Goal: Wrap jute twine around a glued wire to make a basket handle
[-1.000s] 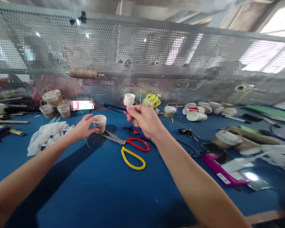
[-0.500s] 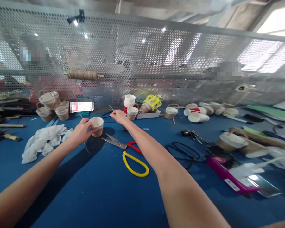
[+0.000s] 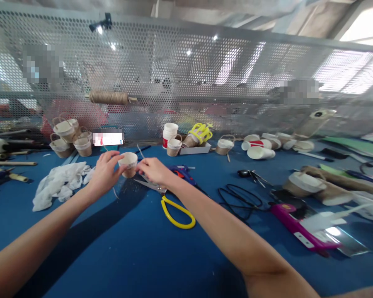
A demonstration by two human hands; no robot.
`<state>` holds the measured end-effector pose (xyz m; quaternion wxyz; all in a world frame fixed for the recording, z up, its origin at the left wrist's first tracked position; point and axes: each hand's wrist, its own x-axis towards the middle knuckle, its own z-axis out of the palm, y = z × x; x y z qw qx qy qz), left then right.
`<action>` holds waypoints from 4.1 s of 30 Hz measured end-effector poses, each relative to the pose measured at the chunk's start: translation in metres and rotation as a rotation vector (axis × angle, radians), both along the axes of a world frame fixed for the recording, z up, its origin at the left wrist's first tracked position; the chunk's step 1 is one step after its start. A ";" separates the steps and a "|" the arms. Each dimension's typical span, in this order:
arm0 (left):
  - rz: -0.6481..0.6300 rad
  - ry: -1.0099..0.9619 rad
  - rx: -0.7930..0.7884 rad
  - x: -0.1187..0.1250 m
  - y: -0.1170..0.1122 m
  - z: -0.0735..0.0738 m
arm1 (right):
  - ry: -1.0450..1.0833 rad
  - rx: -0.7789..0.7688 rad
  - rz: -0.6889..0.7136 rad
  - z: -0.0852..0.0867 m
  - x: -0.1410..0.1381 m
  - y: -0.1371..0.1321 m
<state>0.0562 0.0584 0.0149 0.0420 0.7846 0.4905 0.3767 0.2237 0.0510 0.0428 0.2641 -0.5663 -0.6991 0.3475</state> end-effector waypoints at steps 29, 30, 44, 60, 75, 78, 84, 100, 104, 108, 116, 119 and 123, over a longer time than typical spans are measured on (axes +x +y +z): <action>-0.384 -0.616 -0.818 -0.026 -0.091 -0.011 | -0.729 -0.184 -0.438 -0.036 0.106 0.014; -0.386 -0.609 -0.823 -0.026 -0.091 -0.011 | -0.713 -0.184 -0.441 -0.037 0.108 0.013; -0.426 -0.884 -1.068 -0.036 -0.106 0.004 | 0.260 -0.047 -0.242 0.011 0.059 -0.067; -0.390 -1.042 -1.004 -0.037 -0.095 -0.014 | 0.362 0.090 -0.008 -0.031 0.016 -0.115; -0.366 -1.019 -0.978 -0.034 -0.097 -0.015 | 0.126 0.296 -0.104 -0.036 0.014 -0.121; -0.373 -1.029 -0.979 -0.034 -0.098 -0.014 | 0.087 0.386 -0.058 -0.038 0.015 -0.120; -0.383 -1.026 -0.993 -0.034 -0.100 -0.012 | -0.012 0.381 -0.078 -0.045 0.026 -0.123; -0.431 -0.986 -1.016 -0.036 -0.100 -0.012 | -0.217 0.473 -0.027 -0.042 0.027 -0.127; -0.431 -0.987 -1.015 -0.036 -0.099 -0.012 | -0.231 0.492 -0.007 -0.042 0.029 -0.127; -0.428 -0.995 -1.021 -0.036 -0.100 -0.012 | -0.234 0.501 -0.011 -0.040 0.028 -0.127; -0.460 -1.001 -1.030 -0.036 -0.099 -0.011 | -0.225 0.533 -0.003 -0.043 0.028 -0.126; -0.456 -0.997 -1.029 -0.036 -0.100 -0.011 | -0.227 0.543 0.025 -0.046 0.030 -0.127; -0.449 -0.987 -1.042 -0.036 -0.100 -0.011 | -0.251 0.575 0.031 -0.049 0.032 -0.127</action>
